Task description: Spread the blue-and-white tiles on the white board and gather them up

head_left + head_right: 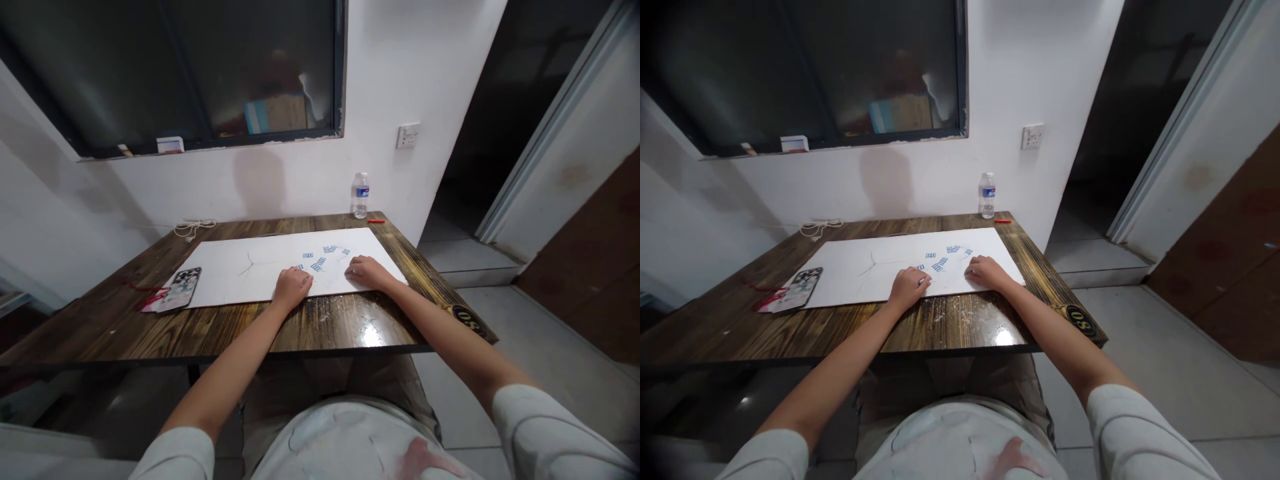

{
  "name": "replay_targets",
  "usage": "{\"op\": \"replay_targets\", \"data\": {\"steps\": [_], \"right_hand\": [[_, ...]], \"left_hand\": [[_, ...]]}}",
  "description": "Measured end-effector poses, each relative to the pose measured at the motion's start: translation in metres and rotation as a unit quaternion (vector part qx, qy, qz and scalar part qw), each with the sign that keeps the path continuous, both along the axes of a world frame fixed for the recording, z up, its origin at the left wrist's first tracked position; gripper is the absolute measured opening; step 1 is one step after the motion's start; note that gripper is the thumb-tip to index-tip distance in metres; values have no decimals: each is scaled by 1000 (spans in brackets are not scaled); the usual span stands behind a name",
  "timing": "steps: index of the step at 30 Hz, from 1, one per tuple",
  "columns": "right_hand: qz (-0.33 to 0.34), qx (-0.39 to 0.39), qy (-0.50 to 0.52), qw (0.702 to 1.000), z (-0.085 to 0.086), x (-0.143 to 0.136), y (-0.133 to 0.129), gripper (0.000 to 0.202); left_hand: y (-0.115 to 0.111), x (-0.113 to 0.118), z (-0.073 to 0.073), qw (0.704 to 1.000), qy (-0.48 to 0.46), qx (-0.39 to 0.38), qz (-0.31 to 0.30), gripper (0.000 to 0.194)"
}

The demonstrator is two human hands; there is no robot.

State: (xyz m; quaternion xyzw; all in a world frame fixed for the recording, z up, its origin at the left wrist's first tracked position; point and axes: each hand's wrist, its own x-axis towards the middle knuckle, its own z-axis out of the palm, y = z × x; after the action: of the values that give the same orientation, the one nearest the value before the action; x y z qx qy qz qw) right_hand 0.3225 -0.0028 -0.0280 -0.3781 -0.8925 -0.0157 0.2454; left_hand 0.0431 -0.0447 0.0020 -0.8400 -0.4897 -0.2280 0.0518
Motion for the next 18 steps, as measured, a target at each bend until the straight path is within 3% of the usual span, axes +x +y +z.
{"op": "replay_targets", "data": {"steps": [6, 11, 18], "right_hand": [[-99, -71, 36, 992, 2, -7, 1, 10], [-184, -162, 12, 969, 7, -14, 8, 13], [-174, -267, 108, 942, 13, -9, 22, 18]], "left_hand": [[1, 1, -1, 1000, -3, -4, -4, 28], [2, 1, -3, 1000, 0, -7, 1, 26], [4, -1, -6, 1000, -8, -2, -2, 26]]}}
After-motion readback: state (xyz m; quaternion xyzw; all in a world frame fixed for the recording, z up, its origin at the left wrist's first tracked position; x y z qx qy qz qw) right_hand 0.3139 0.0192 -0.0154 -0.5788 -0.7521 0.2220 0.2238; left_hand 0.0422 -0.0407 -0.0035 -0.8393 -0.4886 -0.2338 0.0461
